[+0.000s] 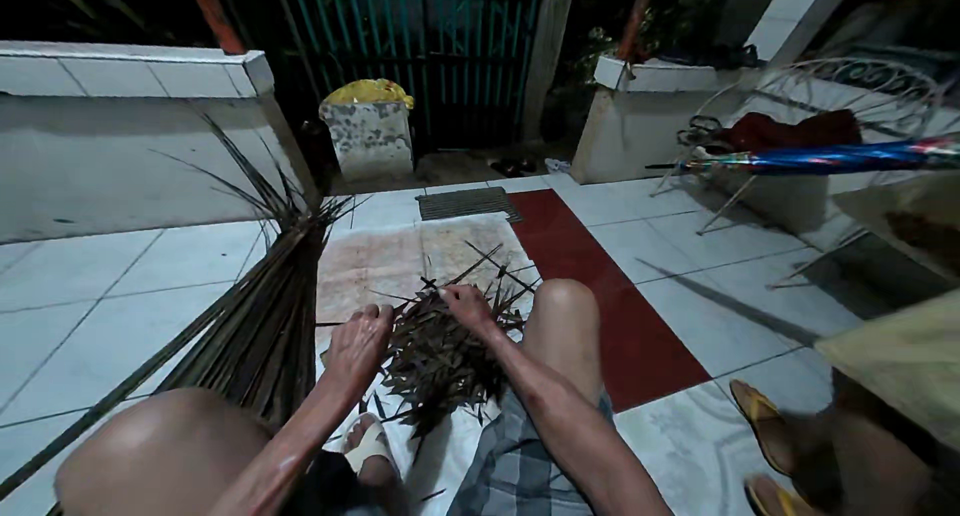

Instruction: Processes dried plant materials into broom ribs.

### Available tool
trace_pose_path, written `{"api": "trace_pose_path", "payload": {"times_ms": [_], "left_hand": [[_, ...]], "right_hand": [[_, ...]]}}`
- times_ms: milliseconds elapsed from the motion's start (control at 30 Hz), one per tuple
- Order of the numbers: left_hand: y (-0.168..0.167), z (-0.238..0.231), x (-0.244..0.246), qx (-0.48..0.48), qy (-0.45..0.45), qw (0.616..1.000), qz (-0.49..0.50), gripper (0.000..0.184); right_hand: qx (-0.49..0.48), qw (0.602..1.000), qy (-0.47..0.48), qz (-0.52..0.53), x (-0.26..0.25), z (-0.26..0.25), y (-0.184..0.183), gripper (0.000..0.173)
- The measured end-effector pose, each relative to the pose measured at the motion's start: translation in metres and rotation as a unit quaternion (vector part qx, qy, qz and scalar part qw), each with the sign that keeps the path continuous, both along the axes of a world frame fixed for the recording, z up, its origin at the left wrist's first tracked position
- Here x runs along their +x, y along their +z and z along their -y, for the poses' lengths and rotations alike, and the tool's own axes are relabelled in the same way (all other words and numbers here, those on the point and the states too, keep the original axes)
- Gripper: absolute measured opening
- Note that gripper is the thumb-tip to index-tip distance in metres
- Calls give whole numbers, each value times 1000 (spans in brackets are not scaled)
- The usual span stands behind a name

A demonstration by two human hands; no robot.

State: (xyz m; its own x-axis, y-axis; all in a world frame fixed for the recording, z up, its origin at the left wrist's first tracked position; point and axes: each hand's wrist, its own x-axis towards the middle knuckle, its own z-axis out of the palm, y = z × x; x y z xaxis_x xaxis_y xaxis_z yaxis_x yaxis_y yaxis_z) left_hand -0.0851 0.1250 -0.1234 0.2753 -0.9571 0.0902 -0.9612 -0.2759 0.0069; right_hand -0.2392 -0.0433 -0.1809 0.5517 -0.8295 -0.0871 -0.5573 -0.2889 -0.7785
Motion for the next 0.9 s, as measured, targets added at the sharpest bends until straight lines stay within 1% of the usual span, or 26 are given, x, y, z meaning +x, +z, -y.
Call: {"api": "trace_pose_path", "payload": {"times_ms": [67, 133, 200, 300, 400, 467, 567, 633, 767, 900], "left_hand": [[-1, -1, 3, 0, -3, 1000, -8, 28], [3, -1, 7, 6, 0, 1000, -26, 31], [10, -4, 11, 27, 19, 997, -65, 33], [11, -7, 24, 14, 33, 992, -123, 34], [7, -5, 32, 5, 24, 988, -155, 33], [4, -2, 35, 9, 17, 985, -173, 33], [-1, 1, 36, -2, -3, 981, -195, 36], [-1, 2, 36, -4, -8, 979, -203, 36], [-1, 2, 33, -7, -5, 981, -192, 36], [1, 1, 31, -2, -6, 982, -188, 36]], "right_hand": [[6, 999, -52, -8, -5, 3, -2, 39], [-12, 995, -95, 2, -9, 9, -8, 38], [-17, 994, -106, 14, -13, 8, -6, 39], [-34, 996, -68, 54, -6, 4, -2, 40], [-57, 995, 15, 81, -1, -6, -4, 41], [-52, 993, 75, 81, 2, -15, -3, 43], [-66, 986, 125, 89, 9, -20, -10, 42], [-70, 986, 125, 88, 10, -19, -12, 42], [-62, 991, 94, 71, 8, -19, -4, 42], [-60, 994, 68, 64, 6, -13, -6, 41]]}}
